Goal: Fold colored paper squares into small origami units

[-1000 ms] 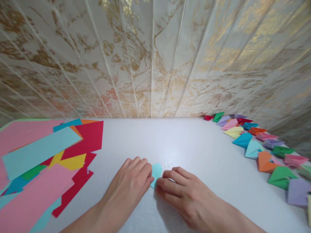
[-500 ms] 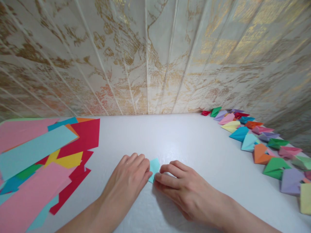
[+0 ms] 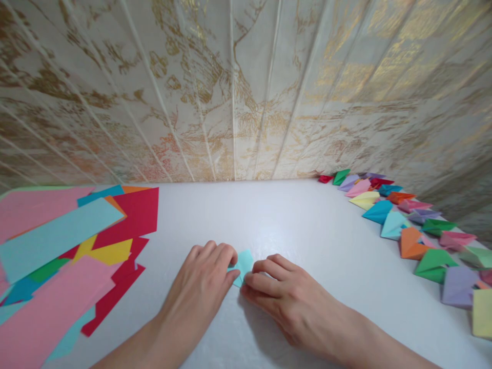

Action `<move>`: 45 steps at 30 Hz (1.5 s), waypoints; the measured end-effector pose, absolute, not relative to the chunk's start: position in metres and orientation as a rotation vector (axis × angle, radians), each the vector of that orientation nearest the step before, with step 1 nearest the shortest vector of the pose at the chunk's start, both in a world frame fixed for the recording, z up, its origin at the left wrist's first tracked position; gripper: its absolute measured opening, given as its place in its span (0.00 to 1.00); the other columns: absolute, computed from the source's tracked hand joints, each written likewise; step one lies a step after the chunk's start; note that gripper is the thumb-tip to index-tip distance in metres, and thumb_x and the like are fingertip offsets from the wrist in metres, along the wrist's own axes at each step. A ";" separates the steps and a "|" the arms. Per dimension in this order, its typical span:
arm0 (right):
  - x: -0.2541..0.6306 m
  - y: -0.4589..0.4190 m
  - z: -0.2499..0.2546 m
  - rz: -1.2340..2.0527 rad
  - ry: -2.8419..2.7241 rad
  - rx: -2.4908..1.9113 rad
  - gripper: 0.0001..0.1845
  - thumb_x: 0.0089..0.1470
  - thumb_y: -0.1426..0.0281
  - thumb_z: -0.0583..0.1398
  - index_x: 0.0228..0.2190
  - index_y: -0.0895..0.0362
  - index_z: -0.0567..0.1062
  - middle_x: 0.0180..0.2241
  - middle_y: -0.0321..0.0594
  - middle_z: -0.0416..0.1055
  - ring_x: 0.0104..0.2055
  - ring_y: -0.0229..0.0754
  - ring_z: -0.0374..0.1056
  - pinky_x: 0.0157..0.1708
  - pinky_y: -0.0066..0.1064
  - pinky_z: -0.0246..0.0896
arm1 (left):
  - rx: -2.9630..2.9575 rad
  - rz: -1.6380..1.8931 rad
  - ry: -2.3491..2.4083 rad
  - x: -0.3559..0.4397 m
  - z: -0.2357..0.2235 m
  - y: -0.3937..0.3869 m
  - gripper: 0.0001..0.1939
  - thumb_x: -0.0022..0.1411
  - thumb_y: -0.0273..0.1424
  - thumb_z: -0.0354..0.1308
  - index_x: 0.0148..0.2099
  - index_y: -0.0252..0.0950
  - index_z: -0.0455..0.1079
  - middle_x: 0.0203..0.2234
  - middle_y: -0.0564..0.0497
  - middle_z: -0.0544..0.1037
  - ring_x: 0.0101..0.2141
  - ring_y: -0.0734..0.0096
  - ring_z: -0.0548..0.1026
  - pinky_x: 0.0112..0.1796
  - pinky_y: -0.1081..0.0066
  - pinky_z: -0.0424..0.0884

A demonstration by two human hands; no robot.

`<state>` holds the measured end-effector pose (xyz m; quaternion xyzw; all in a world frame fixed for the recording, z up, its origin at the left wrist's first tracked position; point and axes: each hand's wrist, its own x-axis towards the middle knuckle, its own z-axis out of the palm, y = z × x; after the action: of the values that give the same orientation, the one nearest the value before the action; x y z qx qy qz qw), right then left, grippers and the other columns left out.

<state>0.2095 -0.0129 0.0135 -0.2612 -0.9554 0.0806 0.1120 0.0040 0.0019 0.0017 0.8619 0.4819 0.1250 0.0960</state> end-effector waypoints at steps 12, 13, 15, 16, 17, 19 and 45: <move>0.211 -0.011 0.012 0.263 -2.813 -0.805 0.06 0.63 0.74 0.58 0.42 0.57 0.74 0.38 0.38 0.75 0.41 0.45 0.63 0.43 0.39 0.53 | 2.827 0.580 1.395 -0.017 -0.002 -0.004 0.20 0.65 0.15 0.41 0.46 0.37 0.71 0.39 0.48 0.78 0.39 0.60 0.73 0.39 0.62 0.65; 0.211 -0.010 0.012 0.273 -2.812 -0.803 0.06 0.63 0.75 0.58 0.41 0.57 0.74 0.38 0.38 0.75 0.42 0.45 0.63 0.43 0.39 0.54 | 2.919 0.612 1.311 -0.019 -0.002 -0.011 0.23 0.65 0.15 0.40 0.50 0.37 0.71 0.44 0.47 0.79 0.43 0.60 0.74 0.43 0.62 0.65; 0.211 -0.010 0.012 0.300 -2.813 -0.793 0.05 0.62 0.75 0.58 0.39 0.57 0.74 0.39 0.38 0.75 0.42 0.44 0.63 0.44 0.39 0.54 | 3.062 0.558 1.103 -0.023 -0.005 -0.028 0.27 0.63 0.16 0.42 0.56 0.41 0.70 0.51 0.51 0.78 0.50 0.62 0.72 0.50 0.63 0.64; 0.211 -0.010 0.012 0.311 -2.813 -0.793 0.05 0.62 0.76 0.57 0.38 0.58 0.74 0.39 0.39 0.75 0.43 0.44 0.63 0.44 0.39 0.54 | 3.084 0.523 1.087 -0.024 -0.008 -0.036 0.27 0.63 0.17 0.43 0.58 0.41 0.70 0.53 0.51 0.77 0.52 0.61 0.71 0.52 0.63 0.63; 0.210 -0.011 0.012 0.314 -2.809 -0.793 0.05 0.62 0.76 0.57 0.38 0.58 0.74 0.39 0.39 0.75 0.43 0.44 0.63 0.45 0.39 0.54 | 3.096 0.485 1.110 -0.026 -0.011 -0.042 0.27 0.63 0.18 0.43 0.59 0.41 0.69 0.54 0.52 0.77 0.53 0.61 0.71 0.53 0.62 0.62; 0.210 -0.011 0.012 0.311 -2.796 -0.803 0.07 0.62 0.77 0.57 0.40 0.58 0.74 0.39 0.39 0.74 0.43 0.45 0.63 0.44 0.39 0.54 | 3.118 0.419 1.221 -0.030 -0.017 -0.050 0.28 0.62 0.17 0.44 0.60 0.40 0.69 0.54 0.50 0.78 0.52 0.60 0.72 0.53 0.60 0.62; 0.227 0.015 0.019 0.703 -2.519 -0.887 0.27 0.56 0.88 0.53 0.51 0.51 0.73 0.53 0.40 0.73 0.58 0.44 0.61 0.57 0.41 0.59 | 2.833 0.827 1.123 -0.011 -0.012 -0.001 0.18 0.66 0.17 0.48 0.45 0.42 0.74 0.50 0.49 0.77 0.49 0.59 0.70 0.48 0.59 0.66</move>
<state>0.2267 0.0146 0.0187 -0.3155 -0.8957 0.2500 0.1888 -0.0114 -0.0006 -0.0119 0.8972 0.3555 0.2617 -0.0082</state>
